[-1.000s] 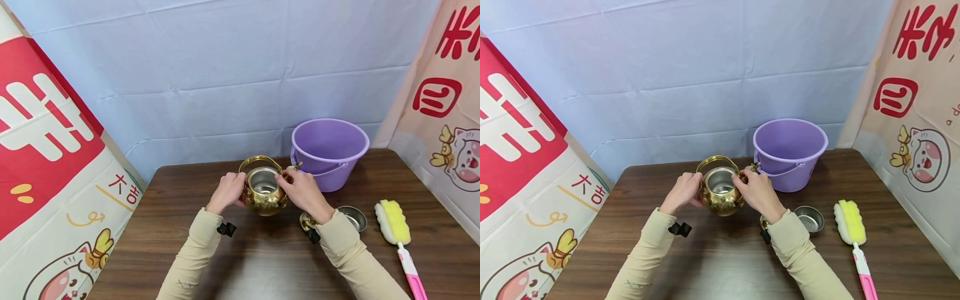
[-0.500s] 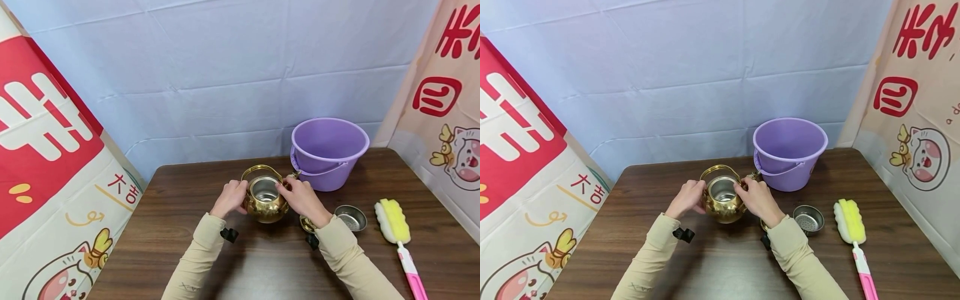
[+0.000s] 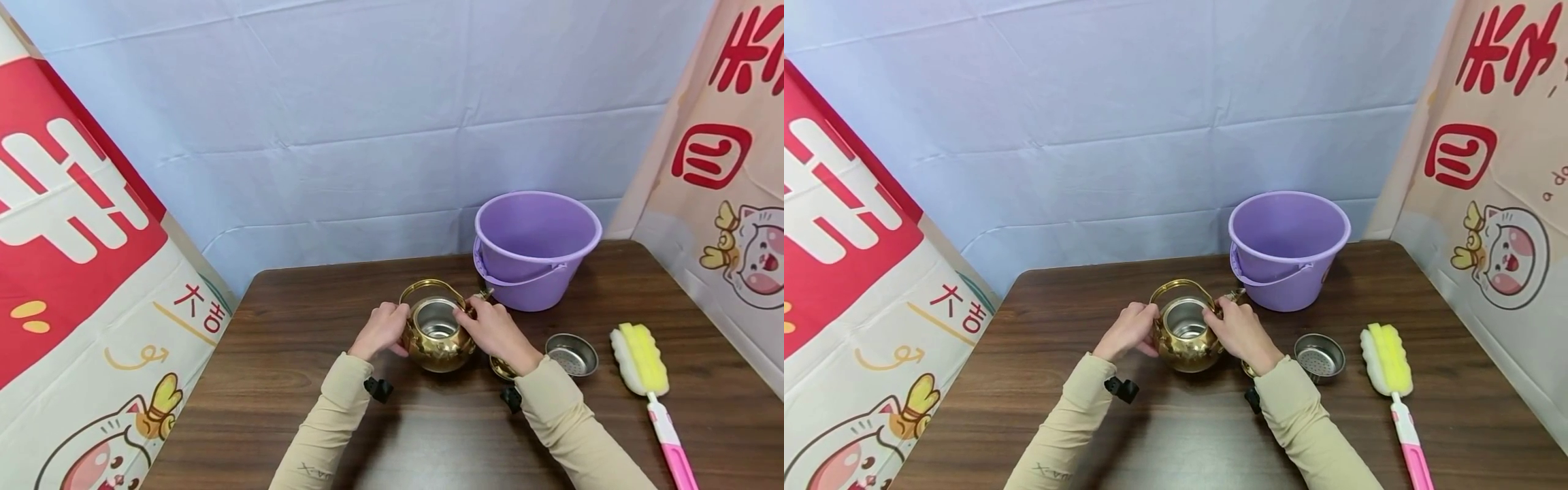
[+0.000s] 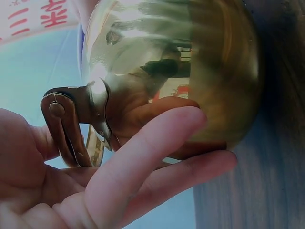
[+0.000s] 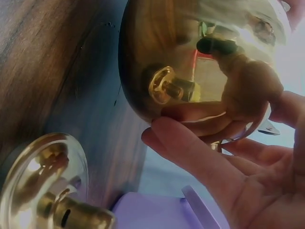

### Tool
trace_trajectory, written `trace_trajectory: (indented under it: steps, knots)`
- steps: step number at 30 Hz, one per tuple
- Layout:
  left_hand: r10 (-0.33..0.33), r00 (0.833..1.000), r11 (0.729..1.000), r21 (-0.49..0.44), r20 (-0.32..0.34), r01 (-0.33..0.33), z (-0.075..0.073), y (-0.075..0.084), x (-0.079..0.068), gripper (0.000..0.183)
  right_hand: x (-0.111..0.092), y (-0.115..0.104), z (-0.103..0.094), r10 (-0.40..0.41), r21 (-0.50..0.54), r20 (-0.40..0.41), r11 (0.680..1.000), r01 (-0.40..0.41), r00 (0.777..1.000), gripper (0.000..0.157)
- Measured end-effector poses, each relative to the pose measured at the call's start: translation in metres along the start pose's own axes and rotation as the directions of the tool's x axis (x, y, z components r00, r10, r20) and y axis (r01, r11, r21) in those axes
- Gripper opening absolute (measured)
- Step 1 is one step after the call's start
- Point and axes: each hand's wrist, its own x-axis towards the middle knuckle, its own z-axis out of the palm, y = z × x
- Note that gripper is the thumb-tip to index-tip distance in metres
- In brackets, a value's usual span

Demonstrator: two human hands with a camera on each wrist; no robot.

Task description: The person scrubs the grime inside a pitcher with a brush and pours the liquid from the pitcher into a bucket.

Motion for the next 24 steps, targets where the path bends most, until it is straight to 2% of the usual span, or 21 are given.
trace_trajectory:
  steps: [10,24]
  knots:
    - [-0.050,0.999,0.998,-0.047,0.012,0.050,0.005,-0.006,0.004,0.037,0.001,0.005,0.003,0.013,-0.004,0.052,1.000,-0.013,0.999,0.037]
    - [-0.077,0.996,0.994,-0.074,0.036,0.079,0.008,-0.013,0.007,0.030,0.002,0.010,0.006,0.023,-0.002,0.086,1.000,-0.023,0.996,0.040]
